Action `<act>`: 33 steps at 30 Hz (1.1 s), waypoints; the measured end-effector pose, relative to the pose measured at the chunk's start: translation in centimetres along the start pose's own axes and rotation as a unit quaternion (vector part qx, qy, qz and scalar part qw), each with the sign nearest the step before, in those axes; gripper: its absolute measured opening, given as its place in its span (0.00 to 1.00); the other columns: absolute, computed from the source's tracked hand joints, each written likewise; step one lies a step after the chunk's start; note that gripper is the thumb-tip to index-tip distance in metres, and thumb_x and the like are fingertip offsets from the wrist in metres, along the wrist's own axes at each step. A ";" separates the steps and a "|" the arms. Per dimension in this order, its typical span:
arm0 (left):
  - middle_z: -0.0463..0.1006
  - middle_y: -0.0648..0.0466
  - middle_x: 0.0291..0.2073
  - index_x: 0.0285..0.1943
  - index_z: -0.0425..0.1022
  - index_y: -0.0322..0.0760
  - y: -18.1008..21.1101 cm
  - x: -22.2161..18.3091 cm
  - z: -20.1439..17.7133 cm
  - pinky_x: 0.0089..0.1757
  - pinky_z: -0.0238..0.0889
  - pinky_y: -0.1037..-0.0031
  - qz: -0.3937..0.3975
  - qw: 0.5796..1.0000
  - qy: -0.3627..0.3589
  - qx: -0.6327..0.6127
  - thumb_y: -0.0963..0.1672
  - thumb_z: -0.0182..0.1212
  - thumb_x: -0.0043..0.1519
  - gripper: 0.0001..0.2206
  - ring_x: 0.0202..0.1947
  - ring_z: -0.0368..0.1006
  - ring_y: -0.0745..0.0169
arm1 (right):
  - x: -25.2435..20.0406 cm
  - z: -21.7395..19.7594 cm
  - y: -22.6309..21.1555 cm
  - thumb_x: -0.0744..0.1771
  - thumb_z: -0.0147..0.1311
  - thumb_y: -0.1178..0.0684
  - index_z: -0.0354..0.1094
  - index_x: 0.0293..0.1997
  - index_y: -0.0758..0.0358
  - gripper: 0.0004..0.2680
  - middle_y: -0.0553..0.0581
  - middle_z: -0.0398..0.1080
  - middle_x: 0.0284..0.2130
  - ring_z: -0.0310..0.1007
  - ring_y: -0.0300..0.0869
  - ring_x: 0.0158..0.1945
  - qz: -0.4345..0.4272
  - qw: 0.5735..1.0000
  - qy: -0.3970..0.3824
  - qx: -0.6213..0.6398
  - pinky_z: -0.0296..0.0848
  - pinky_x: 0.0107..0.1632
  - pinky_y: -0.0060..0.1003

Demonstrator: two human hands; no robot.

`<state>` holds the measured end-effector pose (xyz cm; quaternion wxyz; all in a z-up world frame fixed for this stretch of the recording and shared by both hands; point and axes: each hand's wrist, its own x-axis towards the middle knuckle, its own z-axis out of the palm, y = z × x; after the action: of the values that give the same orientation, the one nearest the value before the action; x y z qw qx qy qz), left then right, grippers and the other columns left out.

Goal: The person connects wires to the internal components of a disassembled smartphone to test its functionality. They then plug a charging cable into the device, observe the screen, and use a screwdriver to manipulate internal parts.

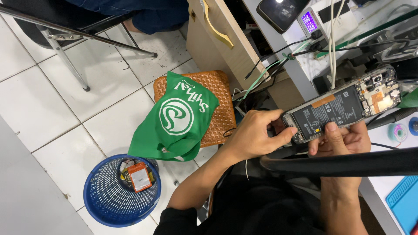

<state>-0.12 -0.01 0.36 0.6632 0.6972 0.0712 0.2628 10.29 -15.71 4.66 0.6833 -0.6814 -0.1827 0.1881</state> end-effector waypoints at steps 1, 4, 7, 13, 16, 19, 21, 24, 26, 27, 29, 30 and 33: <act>0.77 0.58 0.22 0.31 0.70 0.38 0.1 0.0 -0.1 0.32 0.63 0.70 0.000 1.000 0.000 0.000 0.48 0.57 0.62 0.12 0.23 0.73 0.63 | 0.0 0.0 0.0 0.70 0.56 0.56 0.62 0.52 0.56 0.07 0.46 0.68 0.30 0.67 0.39 0.17 0.000 1.000 0.000 0.000 0.66 0.20 0.25; 0.76 0.59 0.20 0.30 0.70 0.39 0.4 0.1 -0.2 0.31 0.63 0.71 -0.020 1.000 -0.005 0.002 0.49 0.58 0.61 0.12 0.22 0.71 0.65 | 0.1 -0.1 0.1 0.70 0.56 0.56 0.63 0.52 0.57 0.07 0.46 0.69 0.31 0.67 0.37 0.17 -0.004 1.000 0.010 -0.003 0.69 0.20 0.24; 0.79 0.59 0.22 0.29 0.70 0.39 0.3 0.1 -0.1 0.33 0.65 0.71 -0.010 1.000 0.001 0.002 0.48 0.59 0.61 0.11 0.24 0.75 0.65 | 0.1 -0.1 0.0 0.69 0.56 0.56 0.62 0.52 0.56 0.08 0.46 0.67 0.28 0.66 0.39 0.16 -0.003 1.000 0.009 0.003 0.67 0.19 0.26; 0.78 0.60 0.21 0.29 0.71 0.39 0.4 0.1 -0.2 0.30 0.64 0.73 -0.021 1.000 -0.006 -0.015 0.49 0.58 0.61 0.12 0.22 0.70 0.68 | 0.1 0.0 0.0 0.70 0.55 0.56 0.63 0.55 0.57 0.08 0.47 0.65 0.24 0.67 0.38 0.16 -0.005 1.000 0.002 -0.001 0.69 0.20 0.24; 0.79 0.58 0.23 0.31 0.71 0.37 0.3 0.1 -0.3 0.32 0.64 0.70 -0.004 1.000 -0.005 -0.001 0.48 0.58 0.62 0.12 0.25 0.75 0.64 | 0.1 -0.1 0.1 0.70 0.56 0.55 0.63 0.55 0.57 0.09 0.45 0.66 0.27 0.65 0.36 0.18 0.003 1.000 0.010 -0.003 0.71 0.20 0.24; 0.75 0.61 0.20 0.29 0.71 0.40 0.8 0.1 -0.5 0.31 0.61 0.73 -0.023 1.000 -0.013 -0.014 0.50 0.58 0.61 0.13 0.22 0.67 0.68 | 0.1 0.0 0.1 0.69 0.56 0.56 0.62 0.55 0.58 0.09 0.50 0.72 0.36 0.67 0.36 0.18 -0.003 1.000 0.004 0.009 0.69 0.20 0.23; 0.81 0.59 0.23 0.32 0.73 0.38 0.6 0.1 -0.4 0.33 0.66 0.73 -0.027 0.999 -0.013 -0.016 0.47 0.58 0.61 0.10 0.25 0.76 0.66 | 0.1 -0.3 0.3 0.70 0.56 0.56 0.63 0.54 0.57 0.09 0.47 0.64 0.23 0.65 0.37 0.18 -0.005 1.000 0.006 0.004 0.72 0.21 0.25; 0.76 0.61 0.20 0.29 0.71 0.39 1.3 0.1 -0.6 0.29 0.62 0.74 -0.041 0.999 -0.015 -0.025 0.51 0.59 0.60 0.14 0.21 0.68 0.70 | 0.1 0.0 0.0 0.69 0.57 0.54 0.61 0.51 0.56 0.09 0.48 0.64 0.22 0.67 0.40 0.16 0.010 1.000 0.016 -0.019 0.64 0.18 0.27; 0.79 0.60 0.26 0.35 0.74 0.38 1.2 0.2 -0.6 0.32 0.65 0.76 -0.051 0.998 -0.006 -0.041 0.51 0.59 0.60 0.13 0.26 0.71 0.70 | 0.1 0.2 0.1 0.69 0.57 0.54 0.61 0.51 0.56 0.08 0.48 0.61 0.20 0.66 0.40 0.15 0.014 1.000 0.013 -0.025 0.64 0.19 0.26; 0.81 0.59 0.32 0.42 0.77 0.37 1.1 0.4 -0.6 0.35 0.68 0.78 -0.061 0.997 0.004 -0.056 0.51 0.60 0.60 0.15 0.30 0.74 0.71 | 0.2 0.2 0.0 0.69 0.56 0.54 0.61 0.50 0.55 0.08 0.47 0.58 0.17 0.65 0.39 0.15 0.017 0.999 0.007 -0.031 0.63 0.20 0.26; 0.82 0.56 0.39 0.49 0.76 0.37 1.3 0.9 -0.7 0.41 0.69 0.77 -0.073 0.995 -0.008 -0.062 0.52 0.60 0.60 0.18 0.38 0.76 0.69 | 0.2 -0.1 0.7 0.69 0.56 0.57 0.60 0.48 0.56 0.07 0.51 0.66 0.29 0.65 0.40 0.13 0.016 1.000 -0.001 -0.009 0.63 0.17 0.27; 0.83 0.53 0.47 0.57 0.75 0.37 1.4 1.1 -0.8 0.48 0.70 0.77 -0.088 0.994 -0.012 -0.066 0.53 0.60 0.60 0.22 0.45 0.78 0.67 | 0.3 -0.3 1.1 0.68 0.55 0.59 0.60 0.47 0.57 0.07 0.54 0.75 0.40 0.64 0.41 0.12 0.016 1.000 -0.017 0.013 0.64 0.14 0.28; 0.76 0.47 0.23 0.41 0.78 0.34 0.7 1.4 -0.4 0.31 0.64 0.75 0.024 0.996 0.001 -0.082 0.49 0.61 0.65 0.13 0.27 0.74 0.64 | 0.4 -0.4 2.3 0.68 0.53 0.64 0.60 0.52 0.68 0.09 0.66 0.70 0.26 0.68 0.46 0.10 0.001 0.998 -0.044 0.042 0.72 0.13 0.35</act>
<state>0.72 0.92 1.46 0.7117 0.6412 0.0333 0.2848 10.87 -15.86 2.36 0.7029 -0.6430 -0.2038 0.2257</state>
